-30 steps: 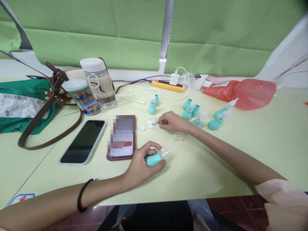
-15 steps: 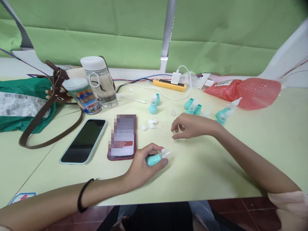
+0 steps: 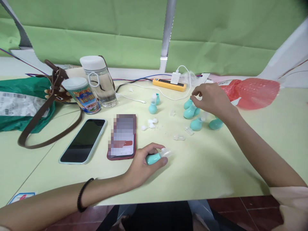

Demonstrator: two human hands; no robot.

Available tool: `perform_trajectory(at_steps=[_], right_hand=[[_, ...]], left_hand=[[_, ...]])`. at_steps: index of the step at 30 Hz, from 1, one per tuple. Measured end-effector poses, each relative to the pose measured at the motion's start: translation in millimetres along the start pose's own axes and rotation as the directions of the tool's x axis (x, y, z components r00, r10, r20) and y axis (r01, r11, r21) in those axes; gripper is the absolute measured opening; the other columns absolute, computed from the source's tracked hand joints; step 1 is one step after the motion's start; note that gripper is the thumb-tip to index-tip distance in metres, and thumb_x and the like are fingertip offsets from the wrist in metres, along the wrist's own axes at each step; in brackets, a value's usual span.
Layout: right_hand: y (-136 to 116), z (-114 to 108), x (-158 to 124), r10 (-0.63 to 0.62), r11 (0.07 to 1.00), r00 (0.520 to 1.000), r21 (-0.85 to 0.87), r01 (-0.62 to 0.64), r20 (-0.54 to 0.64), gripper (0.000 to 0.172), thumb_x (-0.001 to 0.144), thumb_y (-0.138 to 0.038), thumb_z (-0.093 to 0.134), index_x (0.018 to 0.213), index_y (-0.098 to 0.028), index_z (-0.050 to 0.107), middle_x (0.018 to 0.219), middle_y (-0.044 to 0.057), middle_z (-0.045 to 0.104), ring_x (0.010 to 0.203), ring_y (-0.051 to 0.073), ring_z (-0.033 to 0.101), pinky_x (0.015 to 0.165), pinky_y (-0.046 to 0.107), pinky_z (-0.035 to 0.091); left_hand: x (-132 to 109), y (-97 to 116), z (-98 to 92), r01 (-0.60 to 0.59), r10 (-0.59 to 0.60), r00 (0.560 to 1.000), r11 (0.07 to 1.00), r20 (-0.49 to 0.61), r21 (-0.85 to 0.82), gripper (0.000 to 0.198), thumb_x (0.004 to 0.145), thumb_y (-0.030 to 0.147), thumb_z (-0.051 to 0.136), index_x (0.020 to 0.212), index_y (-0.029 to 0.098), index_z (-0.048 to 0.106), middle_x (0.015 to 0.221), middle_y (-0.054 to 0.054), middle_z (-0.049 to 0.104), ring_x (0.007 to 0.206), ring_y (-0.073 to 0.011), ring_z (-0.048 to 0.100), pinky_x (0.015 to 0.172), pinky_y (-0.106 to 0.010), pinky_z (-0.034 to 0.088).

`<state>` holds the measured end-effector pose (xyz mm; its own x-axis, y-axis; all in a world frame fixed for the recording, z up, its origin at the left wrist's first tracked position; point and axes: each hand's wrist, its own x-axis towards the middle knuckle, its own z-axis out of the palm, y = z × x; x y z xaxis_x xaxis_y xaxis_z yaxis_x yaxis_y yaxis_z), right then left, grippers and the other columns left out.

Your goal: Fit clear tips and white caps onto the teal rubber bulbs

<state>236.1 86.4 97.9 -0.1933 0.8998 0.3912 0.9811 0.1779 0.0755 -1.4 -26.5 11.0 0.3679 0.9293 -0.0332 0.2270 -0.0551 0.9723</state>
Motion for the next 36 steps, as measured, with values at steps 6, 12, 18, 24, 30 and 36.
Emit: perform_trajectory(at_steps=[6,12,18,24,30,36], right_hand=[[-4,8,4,-0.092,0.984,0.996,0.152,0.089,0.012,0.020,0.072,-0.027,0.044,0.078,-0.016,0.059,0.076,0.006,0.061,0.071,0.019,0.055,0.058,0.029,0.041],[-8,10,1,-0.278,0.947,0.912,0.246,0.207,0.301,0.019,0.071,-0.029,0.048,0.079,-0.019,0.061,0.075,0.002,0.063,0.065,0.015,0.055,0.054,0.025,0.039],[-25,-2,-10,-0.339,0.937,0.903,0.184,0.298,0.264,0.020,0.073,-0.029,0.046,0.083,-0.021,0.061,0.079,0.002,0.064,0.070,0.017,0.055,0.055,0.025,0.037],[-15,-2,-1,-0.252,0.967,0.957,0.083,0.242,0.145,0.022,0.074,-0.029,0.044,0.084,-0.019,0.061,0.075,0.002,0.064,0.066,0.016,0.056,0.056,0.026,0.037],[-13,-5,-6,-0.216,0.973,0.976,0.094,0.213,0.026,0.022,0.074,-0.028,0.043,0.078,-0.018,0.062,0.071,0.002,0.064,0.066,0.016,0.057,0.057,0.025,0.038],[-20,-11,-16,-0.336,0.936,0.928,0.167,0.310,0.162,0.020,0.072,-0.025,0.046,0.082,-0.019,0.062,0.074,0.002,0.064,0.068,0.016,0.056,0.058,0.025,0.039]], left_hand=[[0,-2,-0.1,0.037,-0.037,0.999,0.998,0.003,-0.048,0.028,0.071,0.035,0.057,0.094,0.020,0.055,0.065,0.002,0.050,0.060,-0.0110,0.047,0.056,-0.022,0.035],[0,-3,0.2,0.027,-0.028,1.000,0.998,-0.014,-0.051,0.028,0.071,0.035,0.057,0.095,0.020,0.055,0.064,0.002,0.050,0.060,-0.0113,0.048,0.055,-0.022,0.036],[2,-2,0.7,-0.020,0.021,0.999,0.999,-0.032,0.033,0.025,0.070,0.031,0.058,0.092,0.020,0.055,0.068,0.002,0.046,0.064,-0.0108,0.046,0.058,-0.021,0.035],[1,-1,0.1,-0.038,0.039,0.999,0.998,-0.015,0.051,0.025,0.072,0.030,0.056,0.095,0.020,0.053,0.065,0.003,0.042,0.063,-0.0102,0.043,0.059,-0.021,0.033],[1,-1,0.4,-0.065,0.066,0.998,0.997,-0.014,0.052,0.028,0.071,0.027,0.056,0.098,0.020,0.051,0.066,0.003,0.043,0.062,-0.0099,0.043,0.059,-0.020,0.034],[2,-3,1.3,-0.076,0.076,0.997,0.995,-0.006,0.058,0.026,0.070,0.024,0.057,0.095,0.020,0.051,0.067,0.003,0.045,0.063,-0.0097,0.044,0.059,-0.020,0.035]])
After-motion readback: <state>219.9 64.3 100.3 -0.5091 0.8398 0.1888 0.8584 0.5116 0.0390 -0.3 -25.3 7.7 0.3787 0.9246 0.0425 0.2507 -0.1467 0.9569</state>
